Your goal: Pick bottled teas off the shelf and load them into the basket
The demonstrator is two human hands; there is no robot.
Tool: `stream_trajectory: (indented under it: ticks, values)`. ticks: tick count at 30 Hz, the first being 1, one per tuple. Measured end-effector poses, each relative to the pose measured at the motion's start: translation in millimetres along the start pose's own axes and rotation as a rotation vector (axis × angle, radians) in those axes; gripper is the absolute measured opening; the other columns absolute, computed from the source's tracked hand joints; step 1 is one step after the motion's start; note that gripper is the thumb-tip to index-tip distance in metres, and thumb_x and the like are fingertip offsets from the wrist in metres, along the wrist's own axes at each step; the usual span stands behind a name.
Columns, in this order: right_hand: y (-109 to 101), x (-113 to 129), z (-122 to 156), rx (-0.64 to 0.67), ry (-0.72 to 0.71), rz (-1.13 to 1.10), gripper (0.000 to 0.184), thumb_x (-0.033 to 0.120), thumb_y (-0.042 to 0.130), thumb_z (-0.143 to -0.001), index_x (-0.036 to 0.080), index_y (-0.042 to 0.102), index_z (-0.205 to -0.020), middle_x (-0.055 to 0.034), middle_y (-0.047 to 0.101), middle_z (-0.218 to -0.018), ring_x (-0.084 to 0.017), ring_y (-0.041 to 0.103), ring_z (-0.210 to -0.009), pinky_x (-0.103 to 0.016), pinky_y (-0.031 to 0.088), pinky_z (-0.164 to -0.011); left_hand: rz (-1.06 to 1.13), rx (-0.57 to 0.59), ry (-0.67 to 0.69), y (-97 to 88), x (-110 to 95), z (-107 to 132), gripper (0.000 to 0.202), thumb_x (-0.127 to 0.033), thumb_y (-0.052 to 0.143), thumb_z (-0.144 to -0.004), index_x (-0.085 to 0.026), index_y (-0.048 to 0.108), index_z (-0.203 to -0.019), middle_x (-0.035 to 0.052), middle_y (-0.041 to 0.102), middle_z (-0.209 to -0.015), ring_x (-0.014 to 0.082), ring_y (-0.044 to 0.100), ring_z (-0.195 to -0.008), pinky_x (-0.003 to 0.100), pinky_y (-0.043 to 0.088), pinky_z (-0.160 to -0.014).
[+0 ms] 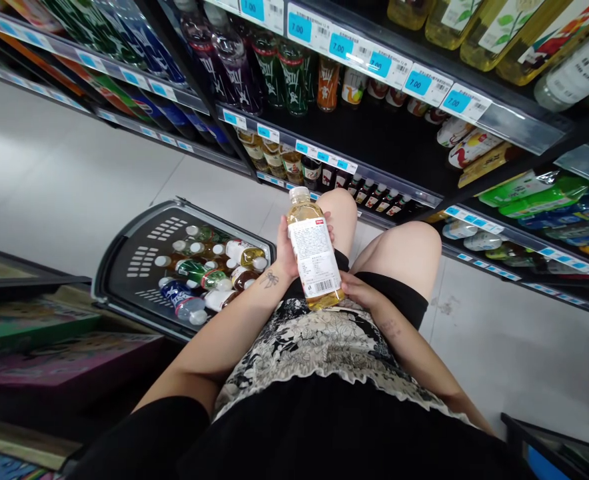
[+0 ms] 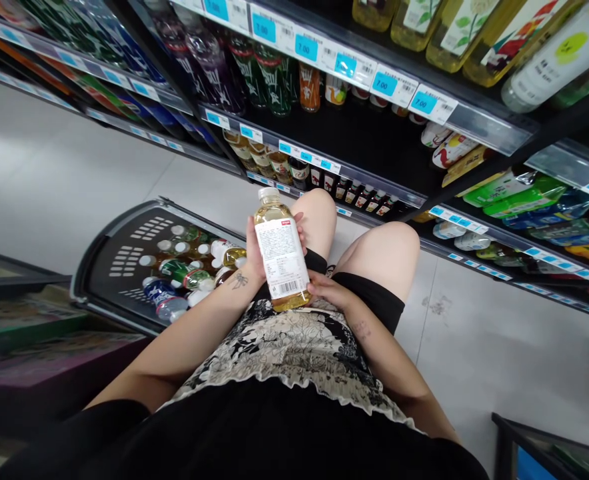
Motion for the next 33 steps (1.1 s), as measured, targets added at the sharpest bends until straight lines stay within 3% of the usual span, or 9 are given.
stream_trajectory:
  ticks: [10, 33]
  values:
    - [-4.5, -4.5, -2.4, -0.005, 0.055, -0.005, 0.073, 0.066, 0.077, -0.073, 0.018, 0.063, -0.127, -0.0106, 0.072, -0.112, -0.023, 0.069, -0.088, -0.03, 0.057, -0.07, 0.035, 0.062, -0.002, -6.4, 0.0, -4.5, 0.099, -0.083, 0.041, -0.083, -0.009, 0.047, -0.148, 0.0145, 0.074, -0.106, 0.0239, 0.072, -0.091, 0.035, 0.057, -0.084]
    - [-5.1, -4.5, -2.6, -0.01, 0.051, 0.003, 0.072, 0.065, 0.077, -0.073, 0.018, 0.063, -0.127, -0.0112, 0.071, -0.113, -0.025, 0.07, -0.091, -0.032, 0.058, -0.07, 0.06, 0.096, -0.025, -7.2, -0.8, -4.2, 0.098, -0.082, 0.041, -0.083, -0.01, 0.045, -0.15, 0.015, 0.074, -0.107, 0.0255, 0.072, -0.092, 0.038, 0.058, -0.084]
Point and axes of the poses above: each hand's wrist, its own z-axis away from the middle knuckle, its own y-axis out of the palm, x = y × z, the point moved 3 cm from there along -z, towards the middle knuckle
